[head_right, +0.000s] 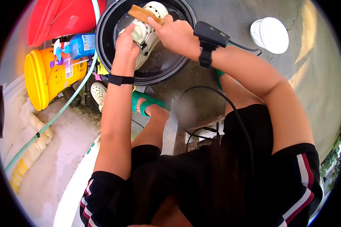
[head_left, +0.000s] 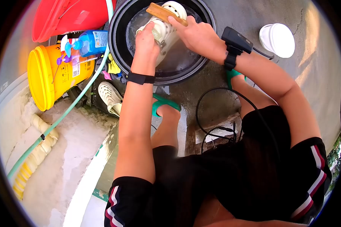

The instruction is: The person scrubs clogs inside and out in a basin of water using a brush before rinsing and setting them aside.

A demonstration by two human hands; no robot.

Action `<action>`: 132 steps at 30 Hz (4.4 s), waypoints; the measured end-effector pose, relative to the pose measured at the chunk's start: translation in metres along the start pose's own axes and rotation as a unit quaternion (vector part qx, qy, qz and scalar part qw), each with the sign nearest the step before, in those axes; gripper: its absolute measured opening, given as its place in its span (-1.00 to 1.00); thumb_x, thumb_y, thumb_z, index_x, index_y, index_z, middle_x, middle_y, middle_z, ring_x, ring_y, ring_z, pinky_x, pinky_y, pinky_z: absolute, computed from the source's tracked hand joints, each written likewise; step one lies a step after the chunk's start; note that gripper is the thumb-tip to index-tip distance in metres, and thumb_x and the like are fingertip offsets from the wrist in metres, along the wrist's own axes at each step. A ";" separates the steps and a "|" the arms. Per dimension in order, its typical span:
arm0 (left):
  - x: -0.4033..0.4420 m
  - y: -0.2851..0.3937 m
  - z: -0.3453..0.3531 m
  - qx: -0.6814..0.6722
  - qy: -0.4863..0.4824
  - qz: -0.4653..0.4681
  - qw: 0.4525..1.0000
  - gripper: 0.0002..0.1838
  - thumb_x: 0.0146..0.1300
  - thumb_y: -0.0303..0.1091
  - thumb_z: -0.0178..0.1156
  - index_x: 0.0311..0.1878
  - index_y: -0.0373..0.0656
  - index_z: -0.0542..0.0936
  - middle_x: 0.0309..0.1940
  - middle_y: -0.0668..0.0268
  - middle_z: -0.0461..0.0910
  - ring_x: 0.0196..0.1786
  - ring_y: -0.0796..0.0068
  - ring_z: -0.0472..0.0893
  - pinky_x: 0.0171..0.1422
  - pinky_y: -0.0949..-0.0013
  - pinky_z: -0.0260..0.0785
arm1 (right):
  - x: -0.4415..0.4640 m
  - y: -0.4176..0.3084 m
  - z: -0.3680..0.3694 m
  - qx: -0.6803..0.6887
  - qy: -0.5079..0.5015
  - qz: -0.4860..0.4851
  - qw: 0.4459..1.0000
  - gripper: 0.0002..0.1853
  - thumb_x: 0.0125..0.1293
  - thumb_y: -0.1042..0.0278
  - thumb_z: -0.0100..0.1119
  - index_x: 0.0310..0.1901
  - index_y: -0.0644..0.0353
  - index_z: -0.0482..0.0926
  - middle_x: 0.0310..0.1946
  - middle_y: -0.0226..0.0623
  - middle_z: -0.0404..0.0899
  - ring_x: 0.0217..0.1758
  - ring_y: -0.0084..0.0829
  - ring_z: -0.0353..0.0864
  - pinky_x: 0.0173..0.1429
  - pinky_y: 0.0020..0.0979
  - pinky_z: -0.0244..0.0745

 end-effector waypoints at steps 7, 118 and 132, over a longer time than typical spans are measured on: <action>0.003 0.016 -0.008 0.010 0.013 0.010 1.000 -0.67 0.40 -0.46 0.12 0.14 -0.48 0.52 0.04 -0.03 0.64 0.06 0.06 0.70 0.15 0.02 0.59 | -0.038 -0.017 -0.022 0.038 -0.053 -0.008 0.998 -0.40 0.42 0.31 0.14 0.47 0.00 0.30 -0.28 0.04 0.51 -0.55 -0.01 0.61 -0.46 -0.13 0.59; -0.007 -0.007 0.009 -0.013 -0.099 -0.029 0.995 -0.54 0.36 -0.55 0.14 0.32 -0.40 0.44 0.19 0.01 0.60 0.19 0.06 0.64 0.32 0.04 0.49 | -0.051 0.034 -0.031 0.065 -0.004 0.022 0.998 -0.39 0.46 0.23 0.14 0.52 -0.30 0.29 -0.33 -0.19 0.46 -0.46 -0.08 0.56 -0.32 -0.13 0.59; 0.022 -0.010 -0.013 -0.071 -0.027 -0.001 0.997 -0.63 0.36 -0.60 0.07 0.21 -0.53 0.48 0.10 -0.10 0.62 0.07 0.00 0.69 0.20 0.06 0.57 | -0.036 0.016 -0.008 0.034 0.004 0.022 0.999 -0.42 0.41 0.26 0.13 0.45 -0.01 0.31 -0.35 0.02 0.55 -0.55 -0.05 0.64 -0.45 -0.12 0.60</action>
Point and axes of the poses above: each hand's wrist, its own x-axis towards the middle knuckle, its own z-axis out of the palm, y = z × x, the point moved 6 cm from there along x, towards the middle knuckle
